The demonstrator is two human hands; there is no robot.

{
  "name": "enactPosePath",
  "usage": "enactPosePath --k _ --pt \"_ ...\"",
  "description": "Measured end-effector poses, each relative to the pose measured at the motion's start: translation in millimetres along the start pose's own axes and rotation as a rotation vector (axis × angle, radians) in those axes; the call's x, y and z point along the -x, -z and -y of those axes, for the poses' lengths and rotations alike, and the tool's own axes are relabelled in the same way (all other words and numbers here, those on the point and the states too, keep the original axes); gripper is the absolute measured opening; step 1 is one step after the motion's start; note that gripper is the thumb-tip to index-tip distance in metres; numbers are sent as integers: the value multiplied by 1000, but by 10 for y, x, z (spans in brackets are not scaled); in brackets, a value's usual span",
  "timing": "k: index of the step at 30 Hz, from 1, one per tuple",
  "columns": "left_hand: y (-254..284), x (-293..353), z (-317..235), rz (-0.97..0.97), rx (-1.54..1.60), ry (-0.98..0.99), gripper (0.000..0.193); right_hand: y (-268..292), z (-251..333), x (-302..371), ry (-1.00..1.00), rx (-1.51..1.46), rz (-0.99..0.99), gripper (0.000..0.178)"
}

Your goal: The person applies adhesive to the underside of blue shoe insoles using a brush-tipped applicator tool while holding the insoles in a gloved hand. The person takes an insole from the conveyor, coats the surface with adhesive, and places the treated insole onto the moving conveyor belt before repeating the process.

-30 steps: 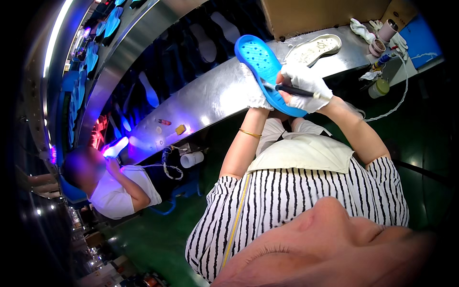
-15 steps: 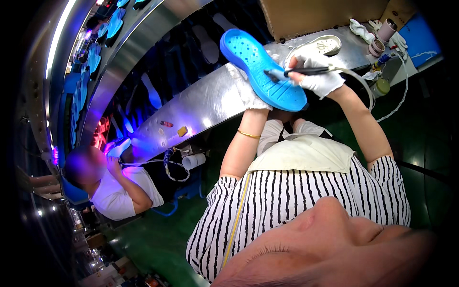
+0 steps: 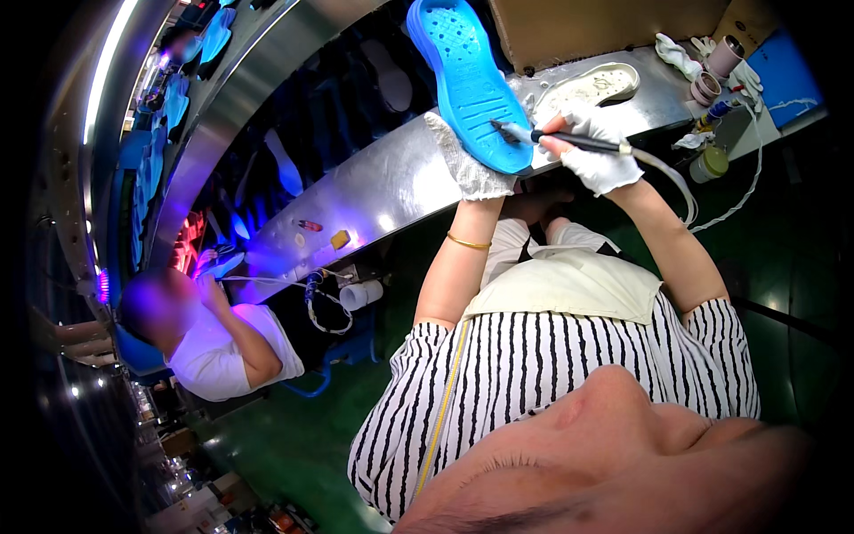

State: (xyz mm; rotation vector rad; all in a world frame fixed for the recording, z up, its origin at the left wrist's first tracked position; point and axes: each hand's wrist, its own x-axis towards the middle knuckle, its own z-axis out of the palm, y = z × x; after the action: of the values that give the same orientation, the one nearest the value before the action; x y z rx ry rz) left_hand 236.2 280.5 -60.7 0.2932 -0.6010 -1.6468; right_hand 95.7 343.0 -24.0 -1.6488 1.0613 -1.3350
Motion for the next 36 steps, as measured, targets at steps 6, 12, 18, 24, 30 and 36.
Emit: enactPosePath --k 6,12,18,24,30,36 --pt "116 -61 -64 150 303 99 83 -169 60 55 -139 -147 126 12" --pt "-103 -64 -170 179 260 95 84 -48 -130 17 214 9 77 11" --pt "12 -170 -253 257 302 207 85 22 95 -63 10 28 141 12" --pt "-19 -245 -317 300 320 303 81 -9 -16 111 -174 -123 165 11" --pt "-76 -260 -361 314 335 294 83 59 66 74 -220 -568 92 11" --pt "-100 -329 -393 344 360 370 84 -56 -5 105 -183 -218 186 8"
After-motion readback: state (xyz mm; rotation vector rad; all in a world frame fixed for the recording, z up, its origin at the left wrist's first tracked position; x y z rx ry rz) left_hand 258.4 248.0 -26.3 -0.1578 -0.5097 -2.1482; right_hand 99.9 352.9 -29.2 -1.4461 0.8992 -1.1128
